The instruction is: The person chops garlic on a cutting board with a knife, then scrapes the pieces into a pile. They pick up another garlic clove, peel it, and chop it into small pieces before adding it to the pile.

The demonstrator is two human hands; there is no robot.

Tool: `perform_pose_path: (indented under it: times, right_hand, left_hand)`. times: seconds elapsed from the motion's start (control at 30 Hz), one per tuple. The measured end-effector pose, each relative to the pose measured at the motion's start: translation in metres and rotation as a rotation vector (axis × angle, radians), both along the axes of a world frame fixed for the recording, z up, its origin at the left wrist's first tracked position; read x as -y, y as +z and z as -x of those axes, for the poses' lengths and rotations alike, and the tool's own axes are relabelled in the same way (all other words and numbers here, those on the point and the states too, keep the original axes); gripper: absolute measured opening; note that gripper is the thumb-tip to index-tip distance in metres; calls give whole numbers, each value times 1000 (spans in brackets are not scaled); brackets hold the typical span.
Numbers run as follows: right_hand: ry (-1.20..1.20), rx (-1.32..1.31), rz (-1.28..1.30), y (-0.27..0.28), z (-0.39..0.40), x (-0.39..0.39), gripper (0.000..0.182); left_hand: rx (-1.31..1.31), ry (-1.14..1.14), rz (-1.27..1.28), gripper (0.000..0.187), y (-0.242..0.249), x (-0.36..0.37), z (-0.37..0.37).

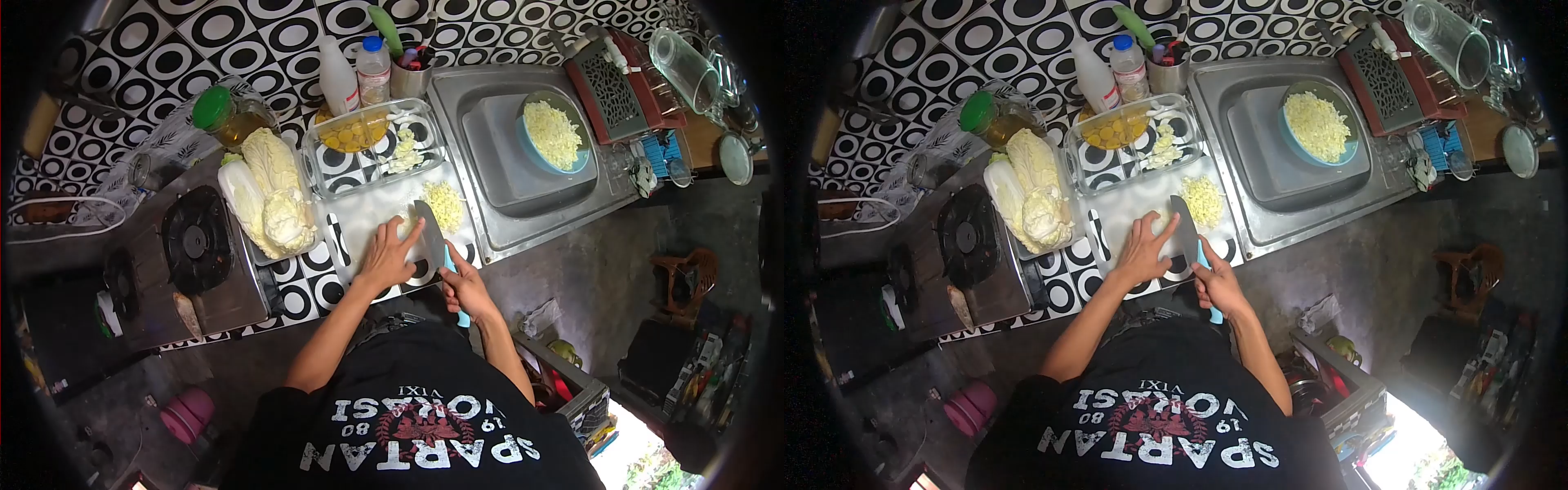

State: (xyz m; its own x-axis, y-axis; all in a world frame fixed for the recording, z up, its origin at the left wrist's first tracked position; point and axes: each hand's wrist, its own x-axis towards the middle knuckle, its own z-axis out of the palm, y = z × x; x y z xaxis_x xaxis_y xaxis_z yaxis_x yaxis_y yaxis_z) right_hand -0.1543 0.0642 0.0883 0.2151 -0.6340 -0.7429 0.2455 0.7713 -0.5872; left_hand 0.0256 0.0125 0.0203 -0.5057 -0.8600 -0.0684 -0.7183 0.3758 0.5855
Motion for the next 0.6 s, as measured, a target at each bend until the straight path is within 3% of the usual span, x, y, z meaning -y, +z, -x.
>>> perform_pose_path:
  times: [0.17,0.23,0.27,0.37,0.5,0.6]
  right_hand:
    - [119,-290,133,-13,15,-19,49]
    - [345,-750,556,-17,14,-21,48]
    - [493,-843,514,-16,16,-21,46]
    - [617,-1021,628,-11,5,-15,48]
    - [604,-1070,527,-7,-4,-9,54]
    - [549,-1028,555,-13,0,-7,60]
  left_hand:
    - [1,105,21,83,-8,16,-5]
    - [-23,95,38,81,3,16,-5]
    - [-73,88,58,78,10,14,-5]
    - [-100,11,93,73,31,2,0]
    - [-60,-177,87,64,32,-15,9]
    - [-22,-189,81,66,29,-15,9]
